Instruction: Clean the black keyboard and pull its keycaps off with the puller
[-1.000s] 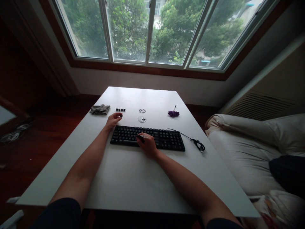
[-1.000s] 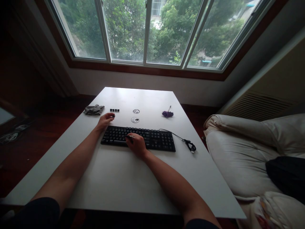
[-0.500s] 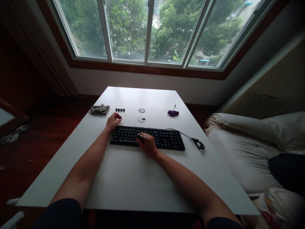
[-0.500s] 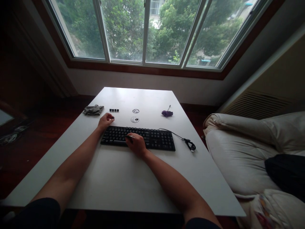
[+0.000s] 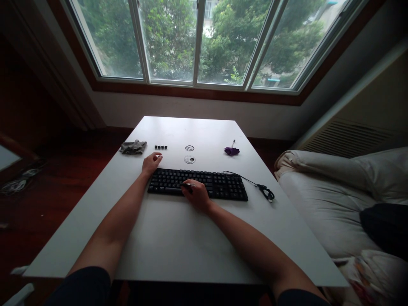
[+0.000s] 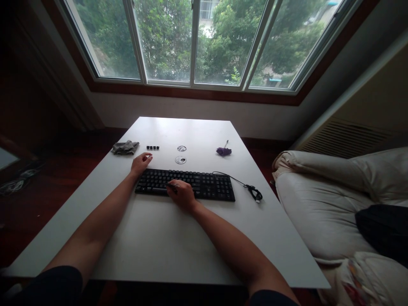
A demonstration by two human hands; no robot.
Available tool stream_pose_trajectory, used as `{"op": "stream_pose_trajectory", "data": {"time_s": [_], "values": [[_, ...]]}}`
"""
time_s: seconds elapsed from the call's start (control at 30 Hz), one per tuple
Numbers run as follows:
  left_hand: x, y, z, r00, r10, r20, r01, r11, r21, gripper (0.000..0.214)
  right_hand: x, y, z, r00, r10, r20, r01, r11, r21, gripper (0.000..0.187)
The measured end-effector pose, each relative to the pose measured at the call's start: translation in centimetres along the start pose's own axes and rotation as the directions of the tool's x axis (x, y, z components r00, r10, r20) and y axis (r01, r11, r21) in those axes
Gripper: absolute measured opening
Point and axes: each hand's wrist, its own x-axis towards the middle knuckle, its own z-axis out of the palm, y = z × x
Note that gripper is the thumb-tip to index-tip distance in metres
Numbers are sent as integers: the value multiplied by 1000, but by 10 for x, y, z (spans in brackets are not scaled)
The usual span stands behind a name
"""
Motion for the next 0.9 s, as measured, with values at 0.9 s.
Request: {"op": "stream_pose_trajectory", "data": {"time_s": [0.9], "values": [[5, -19, -14, 993, -119, 21, 111, 969, 221, 29, 0, -2, -2, 1000, 6, 8, -6, 1000, 4, 10]]}}
